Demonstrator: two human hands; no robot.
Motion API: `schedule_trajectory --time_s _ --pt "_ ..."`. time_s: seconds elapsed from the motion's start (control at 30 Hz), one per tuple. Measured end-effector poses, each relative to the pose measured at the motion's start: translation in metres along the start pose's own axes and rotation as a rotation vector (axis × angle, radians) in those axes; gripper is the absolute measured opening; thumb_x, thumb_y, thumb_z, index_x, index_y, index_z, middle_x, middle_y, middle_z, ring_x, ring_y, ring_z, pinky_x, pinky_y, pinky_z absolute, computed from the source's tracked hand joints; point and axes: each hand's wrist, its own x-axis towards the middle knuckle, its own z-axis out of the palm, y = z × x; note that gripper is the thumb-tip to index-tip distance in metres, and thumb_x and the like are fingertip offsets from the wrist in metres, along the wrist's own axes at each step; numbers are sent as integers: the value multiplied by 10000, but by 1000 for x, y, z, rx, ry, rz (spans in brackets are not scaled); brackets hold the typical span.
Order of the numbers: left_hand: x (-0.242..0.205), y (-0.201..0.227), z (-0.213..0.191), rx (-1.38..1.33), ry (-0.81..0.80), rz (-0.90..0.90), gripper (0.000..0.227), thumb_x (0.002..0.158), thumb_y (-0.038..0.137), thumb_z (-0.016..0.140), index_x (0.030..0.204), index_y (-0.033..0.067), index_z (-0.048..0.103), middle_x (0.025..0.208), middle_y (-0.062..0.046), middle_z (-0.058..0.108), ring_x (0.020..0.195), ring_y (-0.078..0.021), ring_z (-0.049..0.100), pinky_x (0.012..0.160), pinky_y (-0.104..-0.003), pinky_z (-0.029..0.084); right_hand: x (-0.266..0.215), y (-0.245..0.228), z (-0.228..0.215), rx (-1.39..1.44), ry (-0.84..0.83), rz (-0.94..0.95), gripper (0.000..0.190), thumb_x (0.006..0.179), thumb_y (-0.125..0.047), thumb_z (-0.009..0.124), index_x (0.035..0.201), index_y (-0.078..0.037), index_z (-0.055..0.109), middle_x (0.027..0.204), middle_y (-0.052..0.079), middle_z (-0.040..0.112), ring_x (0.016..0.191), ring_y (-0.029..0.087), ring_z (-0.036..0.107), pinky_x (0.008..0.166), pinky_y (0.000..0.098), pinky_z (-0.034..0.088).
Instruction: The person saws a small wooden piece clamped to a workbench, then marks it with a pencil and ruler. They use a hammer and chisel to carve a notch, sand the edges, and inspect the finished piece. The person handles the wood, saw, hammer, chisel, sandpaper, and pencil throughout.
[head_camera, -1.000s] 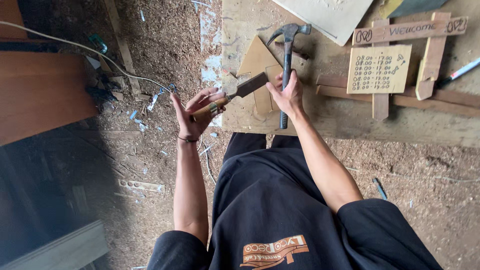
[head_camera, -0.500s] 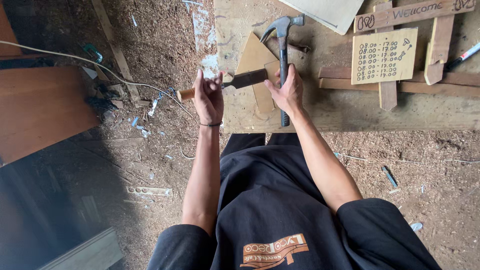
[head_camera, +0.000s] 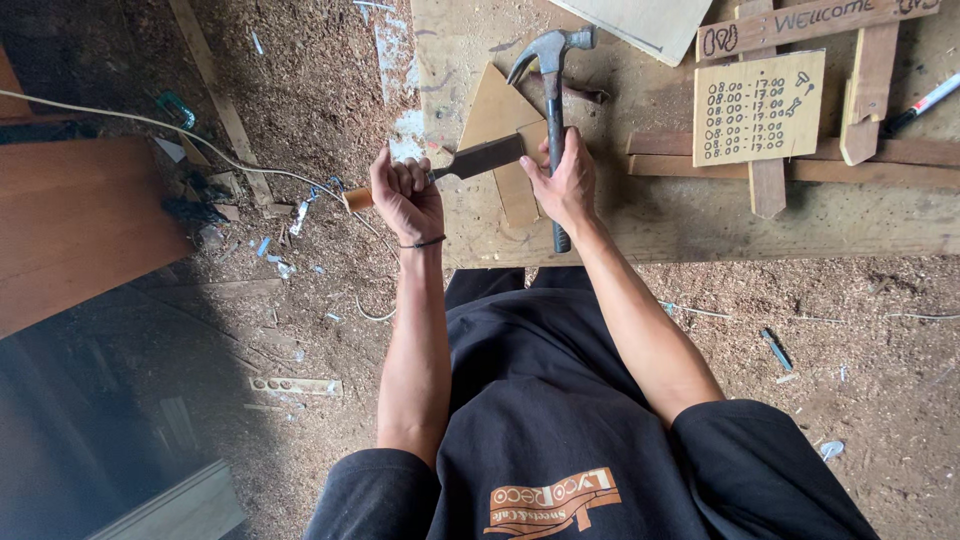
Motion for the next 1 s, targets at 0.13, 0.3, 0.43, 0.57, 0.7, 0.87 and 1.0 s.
schedule_trajectory --time_s 0.13,0.3,0.43,0.57,0.7,0.87,1.0 --pt "-1 -5 -7 -56 6 -23 482 941 95 628 565 175 338 514 20 295 489 -127 348 680 -342 490 0 2 1 37 -2 -5 390 880 -181 851 1043 -60 518 911 44 640 723 177 668 675 357 556" --pt "-2 -7 -7 -40 -9 23 450 948 75 619 589 166 363 530 22 296 500 -121 350 666 -327 466 3 3 2 39 -2 -23 379 902 -175 839 1043 -54 508 908 49 625 688 161 678 654 339 564" --pt "-9 -8 0 1 -34 89 440 942 61 610 583 159 375 541 22 308 517 -120 354 670 -339 482 2 3 1 56 -9 -22 380 912 -178 829 1051 -46 501 920 56 622 680 151 682 645 330 571" --pt "-21 -13 16 131 -149 220 405 964 64 592 618 132 392 561 23 321 518 -106 335 669 -346 508 1 1 -1 76 -26 4 348 926 -163 813 1042 -50 506 917 58 622 695 147 688 650 324 574" --pt "-38 -23 35 217 -133 313 385 1005 36 556 661 107 398 608 36 316 542 -73 308 648 -307 483 2 -1 -2 120 -45 18 314 934 -143 789 1043 -50 510 933 65 622 718 145 696 654 302 590" --pt "-47 -28 44 225 -147 381 343 991 21 527 683 90 394 607 31 308 552 -82 315 691 -302 505 4 -2 -2 122 -36 16 311 930 -146 789 1045 -45 518 924 71 626 725 150 696 653 297 591" --pt "-40 -25 38 188 -123 342 371 993 11 531 665 99 382 605 36 295 555 -88 324 621 -277 459 1 0 -1 117 -28 23 311 940 -167 795 1038 -47 525 896 67 624 716 147 691 651 302 580"
